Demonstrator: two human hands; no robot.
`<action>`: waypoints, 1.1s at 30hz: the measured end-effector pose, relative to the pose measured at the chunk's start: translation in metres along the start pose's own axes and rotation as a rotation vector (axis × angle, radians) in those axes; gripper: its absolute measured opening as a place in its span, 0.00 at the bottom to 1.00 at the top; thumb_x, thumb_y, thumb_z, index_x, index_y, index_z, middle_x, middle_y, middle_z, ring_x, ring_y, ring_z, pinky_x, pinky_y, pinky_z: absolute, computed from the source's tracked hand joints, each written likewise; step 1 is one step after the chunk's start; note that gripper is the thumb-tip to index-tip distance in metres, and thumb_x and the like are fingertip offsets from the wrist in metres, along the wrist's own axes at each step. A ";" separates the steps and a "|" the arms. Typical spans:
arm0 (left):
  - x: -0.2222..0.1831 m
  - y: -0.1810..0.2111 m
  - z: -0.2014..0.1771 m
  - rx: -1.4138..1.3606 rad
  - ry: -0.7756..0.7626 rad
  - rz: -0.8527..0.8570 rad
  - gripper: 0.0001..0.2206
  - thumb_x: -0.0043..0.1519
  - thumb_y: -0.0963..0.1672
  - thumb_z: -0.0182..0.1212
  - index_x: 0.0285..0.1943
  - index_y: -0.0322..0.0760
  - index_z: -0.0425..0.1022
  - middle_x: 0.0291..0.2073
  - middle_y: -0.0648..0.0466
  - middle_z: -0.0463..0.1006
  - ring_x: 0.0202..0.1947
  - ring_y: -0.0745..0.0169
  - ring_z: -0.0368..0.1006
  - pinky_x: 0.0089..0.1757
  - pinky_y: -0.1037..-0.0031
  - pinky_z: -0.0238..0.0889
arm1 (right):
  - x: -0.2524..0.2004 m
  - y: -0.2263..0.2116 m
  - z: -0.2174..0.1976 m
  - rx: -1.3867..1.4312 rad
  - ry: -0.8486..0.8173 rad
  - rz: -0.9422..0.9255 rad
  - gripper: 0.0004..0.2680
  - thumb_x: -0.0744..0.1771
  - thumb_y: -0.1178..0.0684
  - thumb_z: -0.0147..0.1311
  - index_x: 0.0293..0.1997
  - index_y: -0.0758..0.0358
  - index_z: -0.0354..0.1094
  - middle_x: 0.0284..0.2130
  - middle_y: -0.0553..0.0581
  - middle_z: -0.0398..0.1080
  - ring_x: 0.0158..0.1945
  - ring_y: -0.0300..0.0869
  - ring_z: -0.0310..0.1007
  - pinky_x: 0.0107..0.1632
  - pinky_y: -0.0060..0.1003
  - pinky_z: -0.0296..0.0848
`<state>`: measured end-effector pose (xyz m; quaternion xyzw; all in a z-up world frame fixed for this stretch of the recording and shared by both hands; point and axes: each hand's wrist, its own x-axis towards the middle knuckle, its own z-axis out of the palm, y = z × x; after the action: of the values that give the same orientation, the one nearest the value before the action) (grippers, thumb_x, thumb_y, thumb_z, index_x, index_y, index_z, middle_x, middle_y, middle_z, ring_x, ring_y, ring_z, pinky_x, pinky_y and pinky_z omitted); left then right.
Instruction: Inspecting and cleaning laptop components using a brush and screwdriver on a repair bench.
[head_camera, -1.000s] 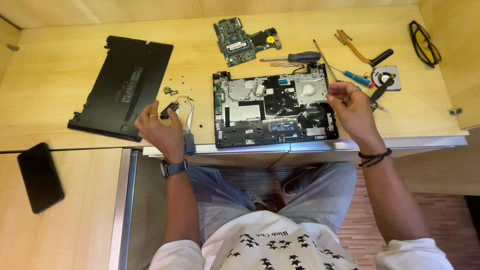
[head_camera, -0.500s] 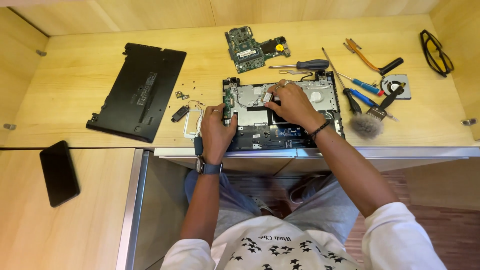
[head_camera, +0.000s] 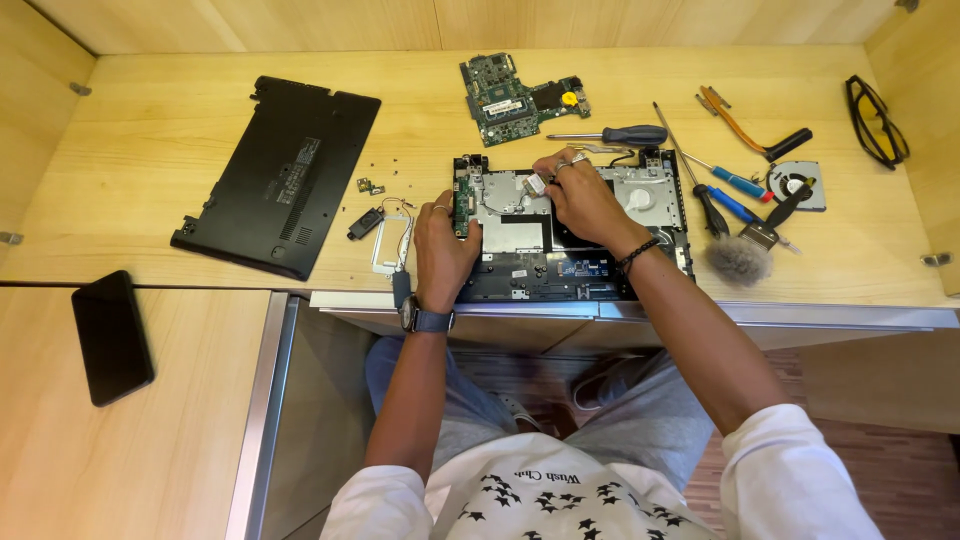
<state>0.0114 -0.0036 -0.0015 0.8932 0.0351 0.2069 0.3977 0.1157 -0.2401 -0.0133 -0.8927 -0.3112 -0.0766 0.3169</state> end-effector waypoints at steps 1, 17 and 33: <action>0.000 -0.002 0.002 0.000 0.001 -0.002 0.25 0.54 0.38 0.68 0.61 0.16 0.72 0.40 0.34 0.75 0.42 0.30 0.76 0.43 0.50 0.71 | -0.005 0.001 -0.003 0.000 -0.002 -0.001 0.14 0.66 0.62 0.57 0.58 0.61 0.73 0.44 0.61 0.66 0.46 0.61 0.73 0.54 0.52 0.72; 0.007 -0.026 0.040 0.221 0.021 -0.069 0.15 0.54 0.40 0.62 0.47 0.21 0.75 0.35 0.38 0.72 0.36 0.28 0.76 0.38 0.47 0.71 | -0.109 0.022 -0.097 -0.261 -0.014 0.662 0.22 0.67 0.44 0.61 0.59 0.78 0.70 0.43 0.77 0.74 0.51 0.69 0.74 0.51 0.60 0.73; 0.004 0.010 0.009 -0.219 0.165 -0.030 0.18 0.54 0.36 0.63 0.54 0.17 0.73 0.36 0.39 0.70 0.40 0.38 0.75 0.36 0.62 0.74 | -0.134 0.071 -0.082 0.788 0.517 0.598 0.11 0.70 0.63 0.52 0.59 0.59 0.59 0.39 0.44 0.67 0.42 0.30 0.69 0.48 0.22 0.70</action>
<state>0.0174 -0.0156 0.0013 0.8237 0.0582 0.2765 0.4917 0.0567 -0.4011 -0.0302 -0.7081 0.0385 -0.0778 0.7008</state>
